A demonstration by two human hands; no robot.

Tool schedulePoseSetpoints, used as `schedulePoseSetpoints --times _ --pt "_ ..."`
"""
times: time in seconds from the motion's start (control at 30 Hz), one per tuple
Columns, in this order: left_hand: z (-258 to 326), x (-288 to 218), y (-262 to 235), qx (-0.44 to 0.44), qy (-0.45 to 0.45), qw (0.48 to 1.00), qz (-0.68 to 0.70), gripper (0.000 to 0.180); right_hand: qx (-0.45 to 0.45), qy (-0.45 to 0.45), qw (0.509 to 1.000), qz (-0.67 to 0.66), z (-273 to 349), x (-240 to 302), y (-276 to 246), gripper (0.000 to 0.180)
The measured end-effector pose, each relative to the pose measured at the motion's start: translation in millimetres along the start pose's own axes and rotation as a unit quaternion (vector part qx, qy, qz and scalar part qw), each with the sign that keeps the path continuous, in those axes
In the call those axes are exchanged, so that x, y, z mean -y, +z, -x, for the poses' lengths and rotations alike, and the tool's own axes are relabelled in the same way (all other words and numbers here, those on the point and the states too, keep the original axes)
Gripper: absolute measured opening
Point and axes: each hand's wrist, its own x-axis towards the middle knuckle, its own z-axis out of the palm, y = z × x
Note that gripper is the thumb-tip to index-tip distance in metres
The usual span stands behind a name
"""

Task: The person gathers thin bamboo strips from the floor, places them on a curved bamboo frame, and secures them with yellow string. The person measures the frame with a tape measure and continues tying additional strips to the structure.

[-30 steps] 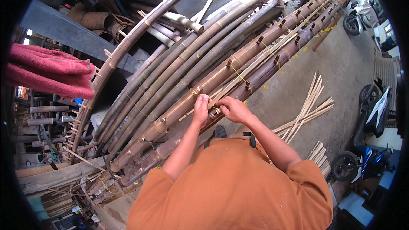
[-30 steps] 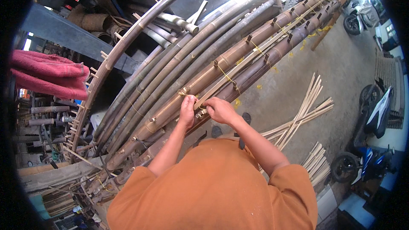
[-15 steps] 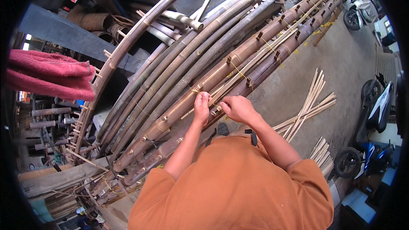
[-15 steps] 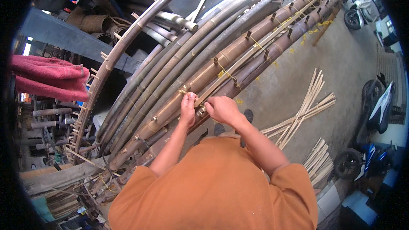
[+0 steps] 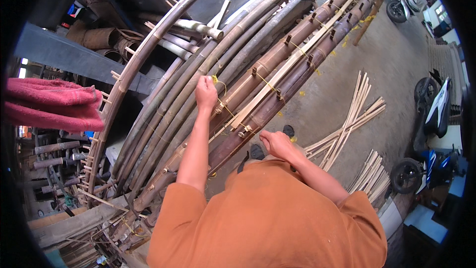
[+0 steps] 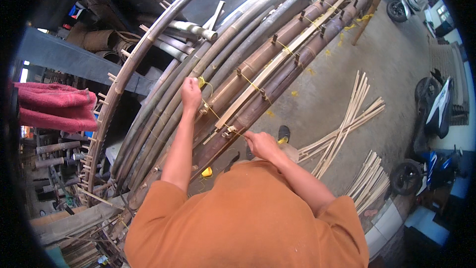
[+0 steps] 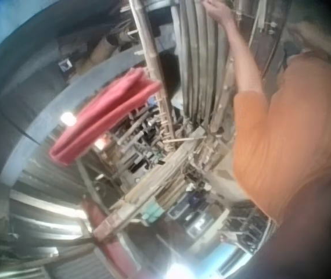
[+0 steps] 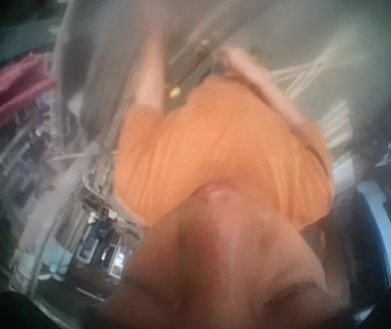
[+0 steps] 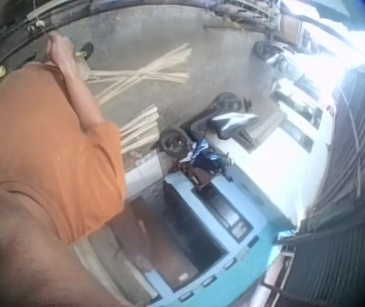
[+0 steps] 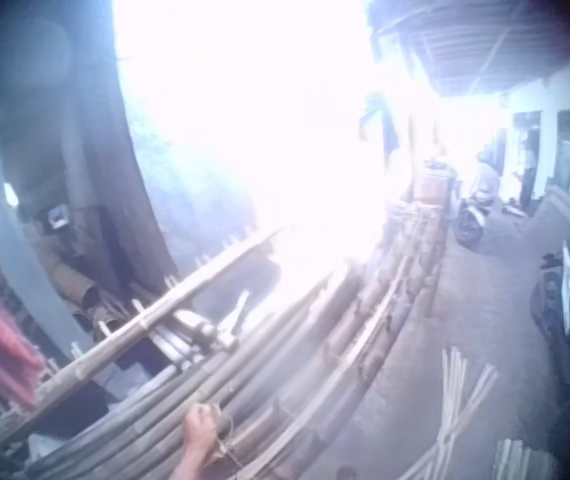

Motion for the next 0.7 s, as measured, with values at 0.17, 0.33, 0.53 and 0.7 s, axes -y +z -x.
schedulePoseSetpoints --times 0.17,0.33,0.53,0.7 --pt "-8.0 20.1 40.3 0.099 0.015 0.991 -0.093 0.031 -0.067 0.025 0.995 -0.068 -4.7 -30.4 32.2 0.02" --pt "-24.2 66.2 15.9 0.135 -0.015 0.988 -0.071 0.045 -0.075 0.093 0.978 -0.173 16.3 -73.5 10.3 0.03" --pt "-18.4 -49.0 45.3 0.067 0.035 0.992 0.097 0.036 -0.228 0.204 0.943 -0.128 74.5 -170.5 -44.9 0.032" --pt "13.9 -180.4 111.8 0.15 0.076 0.964 0.205 0.031 -0.346 0.245 0.899 -0.112 123.6 -237.3 -93.1 0.03"
